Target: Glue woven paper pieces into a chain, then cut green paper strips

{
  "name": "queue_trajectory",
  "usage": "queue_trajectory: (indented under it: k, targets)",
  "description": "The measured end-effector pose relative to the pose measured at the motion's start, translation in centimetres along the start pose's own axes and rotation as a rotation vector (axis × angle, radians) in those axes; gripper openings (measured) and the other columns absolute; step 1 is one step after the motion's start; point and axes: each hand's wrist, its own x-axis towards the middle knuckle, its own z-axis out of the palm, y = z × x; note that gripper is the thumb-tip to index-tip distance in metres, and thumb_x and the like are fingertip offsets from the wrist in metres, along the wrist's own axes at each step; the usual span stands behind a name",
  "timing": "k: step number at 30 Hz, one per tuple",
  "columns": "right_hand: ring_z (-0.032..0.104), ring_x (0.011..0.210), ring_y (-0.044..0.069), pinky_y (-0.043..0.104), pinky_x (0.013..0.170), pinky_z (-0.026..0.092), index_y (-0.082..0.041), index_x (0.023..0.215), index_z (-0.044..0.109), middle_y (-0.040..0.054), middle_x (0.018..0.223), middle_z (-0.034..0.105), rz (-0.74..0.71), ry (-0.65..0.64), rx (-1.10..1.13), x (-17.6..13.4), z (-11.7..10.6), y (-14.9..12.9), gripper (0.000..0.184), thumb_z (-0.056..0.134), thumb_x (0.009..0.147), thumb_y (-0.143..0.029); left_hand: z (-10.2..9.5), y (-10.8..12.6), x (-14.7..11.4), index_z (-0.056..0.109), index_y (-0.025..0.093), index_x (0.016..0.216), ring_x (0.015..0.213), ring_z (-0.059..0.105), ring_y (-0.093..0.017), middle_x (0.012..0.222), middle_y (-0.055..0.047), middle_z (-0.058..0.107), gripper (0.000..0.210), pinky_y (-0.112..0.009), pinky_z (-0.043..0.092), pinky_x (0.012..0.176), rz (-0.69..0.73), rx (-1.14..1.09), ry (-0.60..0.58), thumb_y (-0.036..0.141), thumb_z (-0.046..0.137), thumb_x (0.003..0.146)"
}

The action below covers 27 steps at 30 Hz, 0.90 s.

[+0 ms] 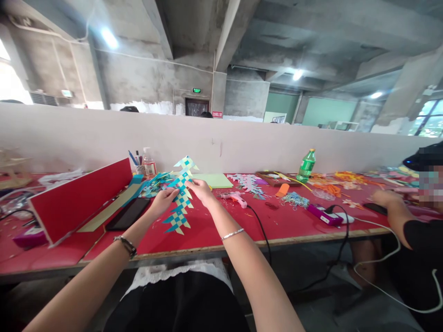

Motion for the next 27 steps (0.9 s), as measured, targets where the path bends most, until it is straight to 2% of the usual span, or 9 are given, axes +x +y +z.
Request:
queue_trajectory:
  k: [7, 14, 20, 27]
  targets:
    - [0.04, 0.05, 0.008, 0.022, 0.05, 0.032, -0.016, 0.053, 0.053, -0.0057, 0.048, 0.043, -0.005, -0.02, -0.087, -0.5, 0.1, 0.4, 0.031, 0.066, 0.058, -0.044, 0.0, -0.3, -0.4, 0.042, 0.017, 0.048, 0.046, 0.028, -0.008, 0.045, 0.005, 0.032, 0.041, -0.023, 0.021, 0.044, -0.022, 0.008, -0.035, 0.052, 0.047, 0.07]
    - [0.047, 0.059, 0.011, 0.023, 0.057, 0.038, -0.017, 0.062, 0.058, -0.0029, 0.058, 0.053, -0.024, -0.024, -0.07, -0.9, 0.9, 1.1, 0.029, 0.064, 0.06, -0.046, -0.4, -1.0, -0.9, 0.046, 0.017, 0.048, 0.046, 0.03, -0.008, 0.045, 0.005, 0.034, 0.039, -0.022, 0.023, 0.045, -0.048, -0.019, -0.06, 0.051, 0.051, 0.066]
    - [0.046, 0.054, 0.01, 0.023, 0.055, 0.037, -0.017, 0.059, 0.057, -0.004, 0.055, 0.052, 0.031, -0.011, -0.054, -1.1, 1.1, 2.3, 0.032, 0.064, 0.059, -0.047, -0.4, -2.2, -0.9, 0.051, 0.016, 0.05, 0.046, 0.031, -0.009, 0.046, 0.005, 0.037, 0.034, -0.023, 0.024, 0.046, -0.068, -0.01, -0.047, 0.047, 0.054, 0.065]
    - [0.05, 0.059, 0.011, 0.024, 0.061, 0.04, -0.017, 0.064, 0.06, -0.0035, 0.059, 0.056, 0.052, -0.027, -0.03, -1.3, 0.9, 3.0, 0.027, 0.067, 0.057, -0.042, -0.1, -2.7, -1.1, 0.055, 0.015, 0.052, 0.049, 0.037, -0.01, 0.048, 0.004, 0.043, 0.035, -0.023, 0.027, 0.048, -0.095, -0.025, -0.006, 0.047, 0.054, 0.066]
